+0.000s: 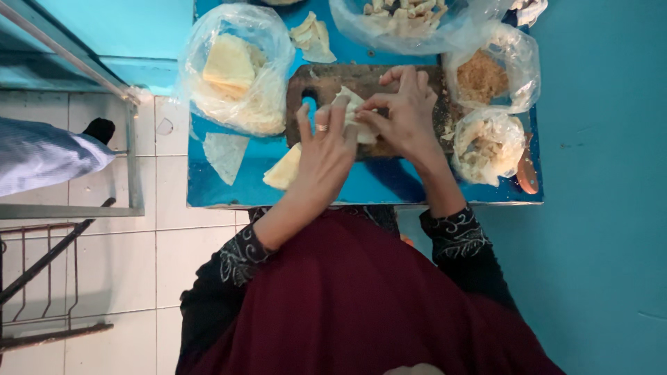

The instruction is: The person sits on the floor at a low blue table and shapes small pieces of dough by hand, pinching and folding each piece over a wooden board. They place finished dough pieces into plastic bags and take new pieces from bags of raw dough to continue shaping.

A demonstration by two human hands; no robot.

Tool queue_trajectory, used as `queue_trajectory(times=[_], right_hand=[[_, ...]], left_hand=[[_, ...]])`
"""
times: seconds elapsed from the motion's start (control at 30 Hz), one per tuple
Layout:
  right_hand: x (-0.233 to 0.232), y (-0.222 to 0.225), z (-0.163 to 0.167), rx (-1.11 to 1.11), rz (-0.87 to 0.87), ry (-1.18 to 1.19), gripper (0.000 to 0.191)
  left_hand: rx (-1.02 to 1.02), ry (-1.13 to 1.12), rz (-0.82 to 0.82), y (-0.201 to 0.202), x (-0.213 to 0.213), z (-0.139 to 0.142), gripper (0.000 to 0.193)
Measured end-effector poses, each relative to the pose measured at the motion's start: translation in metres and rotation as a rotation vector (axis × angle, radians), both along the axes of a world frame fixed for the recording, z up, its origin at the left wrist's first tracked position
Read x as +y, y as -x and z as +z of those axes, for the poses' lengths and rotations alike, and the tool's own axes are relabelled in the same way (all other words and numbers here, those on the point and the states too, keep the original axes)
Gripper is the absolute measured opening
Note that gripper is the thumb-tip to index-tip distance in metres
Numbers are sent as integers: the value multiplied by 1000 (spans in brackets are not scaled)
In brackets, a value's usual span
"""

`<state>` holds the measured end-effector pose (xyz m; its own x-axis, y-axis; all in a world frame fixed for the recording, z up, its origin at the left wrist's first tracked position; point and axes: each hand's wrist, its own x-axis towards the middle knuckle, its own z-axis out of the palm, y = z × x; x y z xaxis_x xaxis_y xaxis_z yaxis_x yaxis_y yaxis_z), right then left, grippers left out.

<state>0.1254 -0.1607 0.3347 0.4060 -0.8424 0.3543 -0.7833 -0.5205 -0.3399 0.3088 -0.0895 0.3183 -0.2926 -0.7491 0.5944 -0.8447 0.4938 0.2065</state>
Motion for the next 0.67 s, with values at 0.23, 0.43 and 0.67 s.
queue_trajectory(times=[0.23,0.43,0.67], right_hand=[[-1,-2,-6,-49,-34,4,14],[-6,-4,-8,-71,-46,57,15],[-8,-5,-10,-115,-59,38,16]], left_hand=[[216,-74,-67,-6,9,12,17],[213,-112,-73,-24,2,27,15],[54,-108,-96,-19,-41,27,15]])
